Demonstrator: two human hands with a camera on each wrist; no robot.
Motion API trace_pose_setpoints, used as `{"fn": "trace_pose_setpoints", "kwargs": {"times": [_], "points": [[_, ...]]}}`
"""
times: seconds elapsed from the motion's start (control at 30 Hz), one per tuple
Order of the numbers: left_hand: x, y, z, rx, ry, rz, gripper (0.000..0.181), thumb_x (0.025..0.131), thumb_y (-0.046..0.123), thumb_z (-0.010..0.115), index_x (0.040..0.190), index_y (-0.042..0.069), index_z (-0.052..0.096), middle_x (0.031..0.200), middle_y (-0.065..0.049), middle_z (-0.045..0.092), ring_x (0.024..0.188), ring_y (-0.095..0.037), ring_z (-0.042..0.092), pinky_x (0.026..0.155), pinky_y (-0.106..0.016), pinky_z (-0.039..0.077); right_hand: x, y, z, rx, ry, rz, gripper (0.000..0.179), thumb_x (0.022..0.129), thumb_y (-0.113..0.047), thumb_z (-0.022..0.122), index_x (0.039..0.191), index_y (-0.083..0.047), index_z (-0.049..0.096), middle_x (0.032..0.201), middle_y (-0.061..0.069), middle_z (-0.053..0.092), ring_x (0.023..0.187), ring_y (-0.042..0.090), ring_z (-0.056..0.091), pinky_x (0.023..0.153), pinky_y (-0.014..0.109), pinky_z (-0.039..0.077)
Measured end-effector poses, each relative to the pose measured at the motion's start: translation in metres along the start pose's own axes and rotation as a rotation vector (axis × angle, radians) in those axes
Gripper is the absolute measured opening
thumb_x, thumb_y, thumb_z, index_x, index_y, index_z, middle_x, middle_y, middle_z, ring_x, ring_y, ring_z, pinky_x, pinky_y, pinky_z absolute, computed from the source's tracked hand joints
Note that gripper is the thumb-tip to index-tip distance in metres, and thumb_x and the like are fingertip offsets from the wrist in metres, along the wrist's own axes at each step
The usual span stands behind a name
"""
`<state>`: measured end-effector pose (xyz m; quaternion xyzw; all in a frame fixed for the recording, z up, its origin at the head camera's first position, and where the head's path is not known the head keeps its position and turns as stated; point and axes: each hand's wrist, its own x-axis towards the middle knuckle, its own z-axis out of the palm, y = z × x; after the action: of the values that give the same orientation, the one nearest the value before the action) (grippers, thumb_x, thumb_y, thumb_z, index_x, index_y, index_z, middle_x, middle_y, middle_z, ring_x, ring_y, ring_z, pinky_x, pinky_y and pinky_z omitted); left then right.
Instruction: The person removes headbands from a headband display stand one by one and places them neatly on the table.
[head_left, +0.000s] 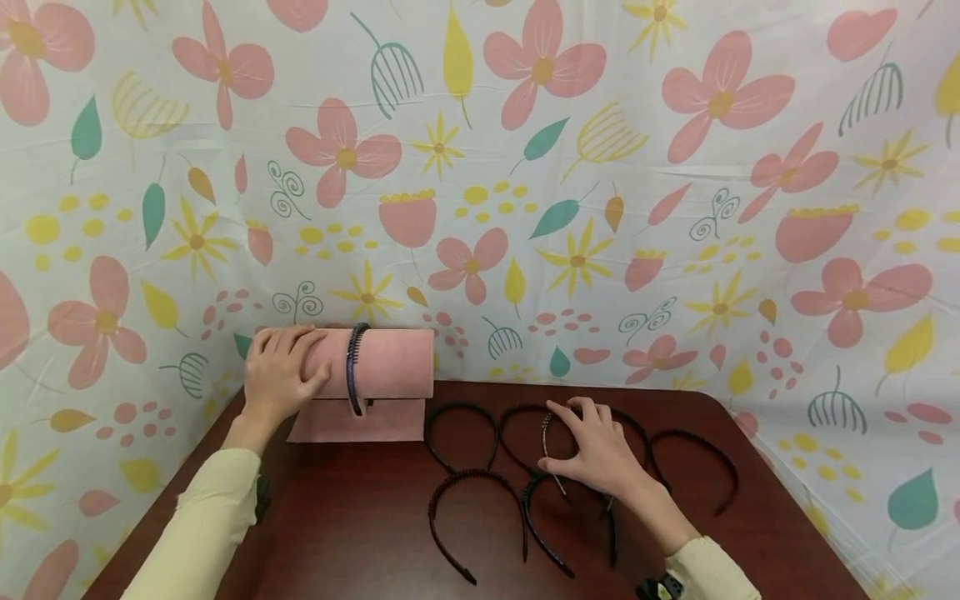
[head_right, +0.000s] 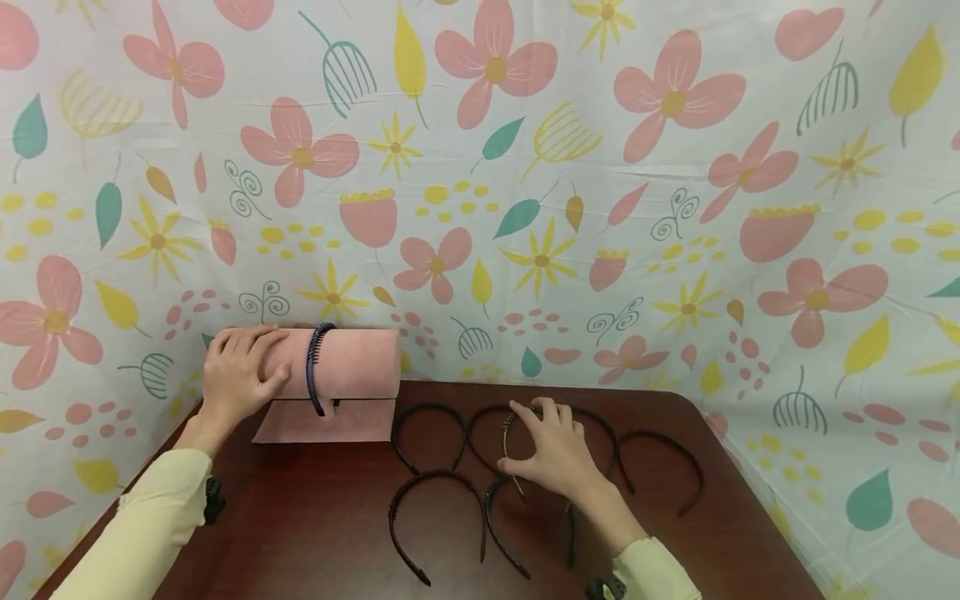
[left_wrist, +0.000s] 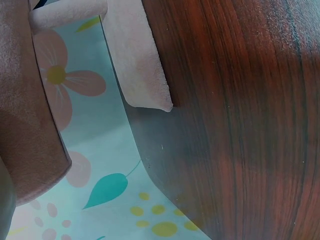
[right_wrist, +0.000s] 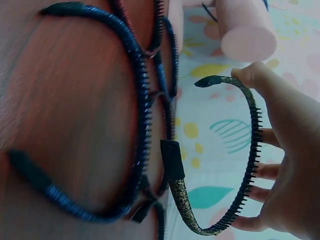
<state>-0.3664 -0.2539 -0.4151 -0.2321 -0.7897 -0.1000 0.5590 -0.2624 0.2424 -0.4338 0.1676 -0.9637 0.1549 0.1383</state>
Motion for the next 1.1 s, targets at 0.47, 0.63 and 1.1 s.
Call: {"fn": "trace_pose_setpoints", "kwargs": {"times": [0.47,0.63,1.1], "points": [[-0.001,-0.001,0.000,0.005,-0.007,-0.006,0.056,0.091,0.054,0.047,0.115,0.009,0.071,0.115,-0.017,0.068,0.103,-0.038,0.061,0.100,-0.058,0.041,-0.029,0.034,-0.009,-0.002,-0.167,0.047,0.082,0.077,-0.063,0.073,0.145,-0.023,0.051,0.139,0.015,0.047,0.125,0.044,0.042,0.088,0.067,0.041],[-0.001,-0.001,0.000,0.011,-0.006,-0.002,0.056,0.092,0.054,0.047,0.115,0.009,0.071,0.115,-0.017,0.068,0.103,-0.038,0.061,0.099,-0.058,0.042,-0.043,0.048,-0.013,0.028,-0.221,0.079,0.080,0.078,-0.059,0.074,0.144,-0.021,0.052,0.139,0.013,0.047,0.122,0.041,0.043,0.084,0.060,0.042],[-0.001,-0.001,0.002,0.007,0.006,0.004,0.056,0.091,0.054,0.048,0.115,0.009,0.071,0.115,-0.017,0.068,0.101,-0.038,0.062,0.099,-0.057,0.042,-0.074,0.077,-0.015,0.026,-0.293,0.164,0.082,0.077,-0.063,0.073,0.143,-0.018,0.053,0.135,0.012,0.048,0.115,0.037,0.045,0.075,0.049,0.042]]}}
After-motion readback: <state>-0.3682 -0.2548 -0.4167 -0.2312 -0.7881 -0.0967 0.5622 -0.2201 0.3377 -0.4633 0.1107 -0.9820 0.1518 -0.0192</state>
